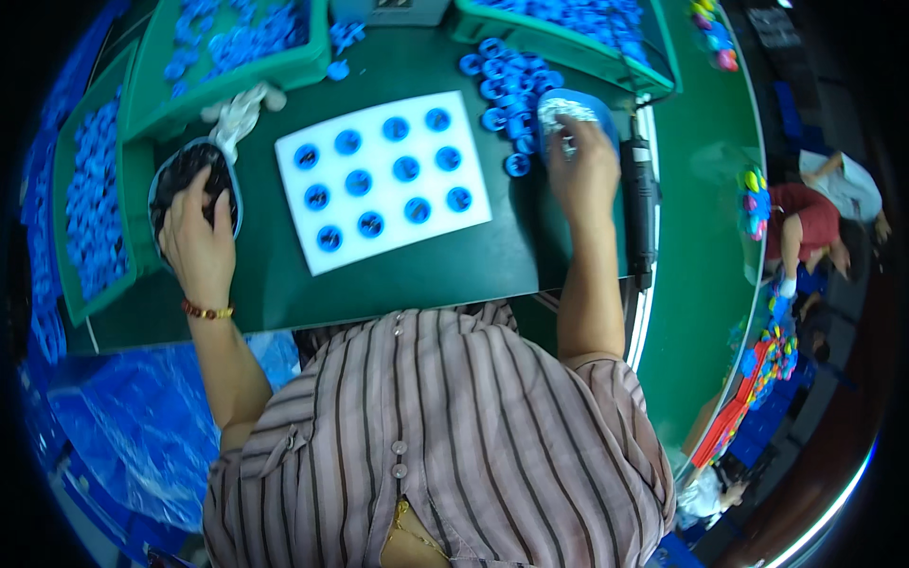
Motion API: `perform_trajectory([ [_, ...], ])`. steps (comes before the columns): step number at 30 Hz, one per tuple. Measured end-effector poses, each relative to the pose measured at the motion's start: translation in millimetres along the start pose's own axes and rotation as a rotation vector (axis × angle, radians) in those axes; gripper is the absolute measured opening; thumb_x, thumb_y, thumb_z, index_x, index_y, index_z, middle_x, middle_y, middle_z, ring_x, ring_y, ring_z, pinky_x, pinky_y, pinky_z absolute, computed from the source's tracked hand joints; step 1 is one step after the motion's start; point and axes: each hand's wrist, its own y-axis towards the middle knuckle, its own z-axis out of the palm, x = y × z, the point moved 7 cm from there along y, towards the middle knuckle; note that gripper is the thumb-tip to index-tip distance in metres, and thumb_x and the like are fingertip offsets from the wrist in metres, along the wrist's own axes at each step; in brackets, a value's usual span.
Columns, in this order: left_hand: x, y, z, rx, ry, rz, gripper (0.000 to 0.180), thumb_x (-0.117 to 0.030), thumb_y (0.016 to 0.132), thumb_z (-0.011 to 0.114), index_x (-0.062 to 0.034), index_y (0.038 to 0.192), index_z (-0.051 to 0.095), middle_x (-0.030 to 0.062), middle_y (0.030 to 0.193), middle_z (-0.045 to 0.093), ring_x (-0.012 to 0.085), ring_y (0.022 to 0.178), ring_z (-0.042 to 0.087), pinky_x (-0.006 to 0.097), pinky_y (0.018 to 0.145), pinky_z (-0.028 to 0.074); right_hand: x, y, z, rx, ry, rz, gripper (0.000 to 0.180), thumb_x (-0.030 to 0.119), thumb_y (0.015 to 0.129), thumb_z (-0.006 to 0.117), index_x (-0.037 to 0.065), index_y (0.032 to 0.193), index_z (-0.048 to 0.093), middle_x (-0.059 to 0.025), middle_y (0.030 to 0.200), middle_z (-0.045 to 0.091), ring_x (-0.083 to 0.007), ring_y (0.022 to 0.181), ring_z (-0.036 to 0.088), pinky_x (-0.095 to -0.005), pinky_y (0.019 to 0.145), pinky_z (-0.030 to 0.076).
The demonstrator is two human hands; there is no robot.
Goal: The person assembles blue plastic circular rings by manually inserting small black pins into them on a white template board.
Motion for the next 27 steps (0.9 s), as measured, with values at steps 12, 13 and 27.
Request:
perform_trajectory([
  [12,36,16,21,0.246,-0.137,-0.059,0.019,-0.016,0.089,0.067,-0.0014,0.101,0.067,0.0132,0.09,0.068,0.0283,0.081,0.064,0.038,0.076,0.05,-4,14,48,-0.015,0.15,0.057,0.009,0.013,0.074,0.069,0.005,0.077,0.068,-0.0134,0.078,0.065,-0.0334,0.079,0.064,-0.0451,0.069,0.052],
  [13,39,18,30,0.282,-0.205,-0.144,0.017,-0.013,0.088,0.067,-0.0004,0.099,0.066,0.0134,0.09,0.067,0.0265,0.081,0.063,0.037,0.077,0.05,-7,12,46,0.028,0.13,0.077,0.009,0.014,0.076,0.071,0.006,0.081,0.069,-0.0117,0.082,0.066,-0.0319,0.082,0.065,-0.0428,0.071,0.053],
  [27,8,17,-12,-0.046,-0.385,-0.132,0.02,-0.011,0.084,0.077,0.0029,0.096,0.07,0.0164,0.084,0.069,0.0246,0.073,0.065,0.034,0.07,0.056,-22,14,45,0.037,0.069,0.136,0.014,0.017,0.08,0.068,0.003,0.079,0.066,-0.0133,0.081,0.065,-0.0331,0.084,0.064,-0.0449,0.074,0.051],
])
